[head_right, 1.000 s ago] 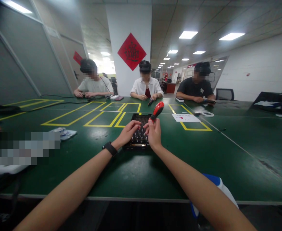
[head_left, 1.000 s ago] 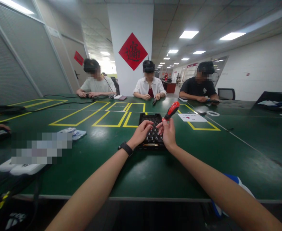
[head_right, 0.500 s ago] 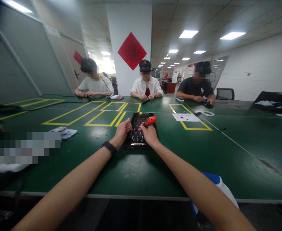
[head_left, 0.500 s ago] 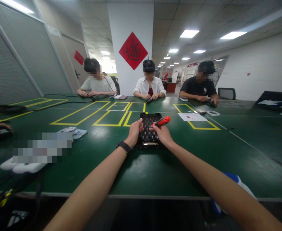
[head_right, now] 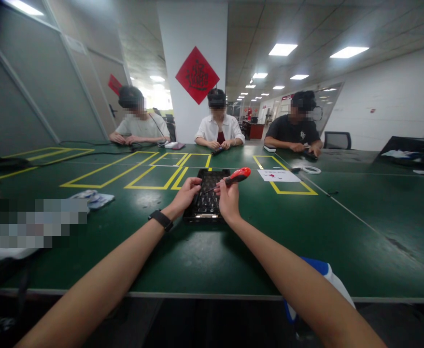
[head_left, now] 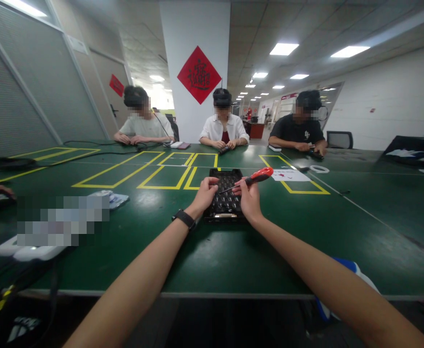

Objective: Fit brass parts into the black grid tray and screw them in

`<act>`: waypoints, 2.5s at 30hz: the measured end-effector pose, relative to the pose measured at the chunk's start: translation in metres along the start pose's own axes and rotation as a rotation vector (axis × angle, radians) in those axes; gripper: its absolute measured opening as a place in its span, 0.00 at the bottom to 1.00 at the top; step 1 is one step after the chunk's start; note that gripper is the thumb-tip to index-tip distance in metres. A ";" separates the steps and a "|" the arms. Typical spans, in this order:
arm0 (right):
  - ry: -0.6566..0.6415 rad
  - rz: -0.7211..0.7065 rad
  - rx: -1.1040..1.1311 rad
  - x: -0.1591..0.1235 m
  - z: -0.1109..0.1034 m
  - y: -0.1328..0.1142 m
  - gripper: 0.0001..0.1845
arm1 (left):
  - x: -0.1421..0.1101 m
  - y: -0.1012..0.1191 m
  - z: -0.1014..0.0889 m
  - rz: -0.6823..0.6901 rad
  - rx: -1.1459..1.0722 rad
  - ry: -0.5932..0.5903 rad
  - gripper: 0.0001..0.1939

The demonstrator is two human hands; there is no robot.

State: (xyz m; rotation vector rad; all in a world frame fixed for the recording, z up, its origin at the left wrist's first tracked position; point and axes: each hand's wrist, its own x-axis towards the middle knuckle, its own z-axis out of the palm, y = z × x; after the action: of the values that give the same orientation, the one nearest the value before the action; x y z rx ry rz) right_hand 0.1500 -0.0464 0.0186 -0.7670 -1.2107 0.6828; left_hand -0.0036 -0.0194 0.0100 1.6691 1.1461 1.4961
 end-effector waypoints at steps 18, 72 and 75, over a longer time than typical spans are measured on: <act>0.138 -0.107 0.020 -0.006 -0.002 -0.014 0.14 | -0.010 0.007 0.005 0.089 0.194 -0.129 0.08; 0.280 -0.146 -0.094 -0.002 -0.006 -0.015 0.15 | -0.022 0.034 0.003 0.306 0.472 -0.348 0.24; 0.234 -0.123 -0.120 -0.003 -0.006 -0.016 0.15 | -0.027 0.041 0.003 0.339 0.482 -0.479 0.27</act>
State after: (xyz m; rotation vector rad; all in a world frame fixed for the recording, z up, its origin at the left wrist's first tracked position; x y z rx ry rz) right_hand 0.1559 -0.0588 0.0289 -0.8406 -1.0813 0.4092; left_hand 0.0082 -0.0609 0.0334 2.4850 1.0360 0.9411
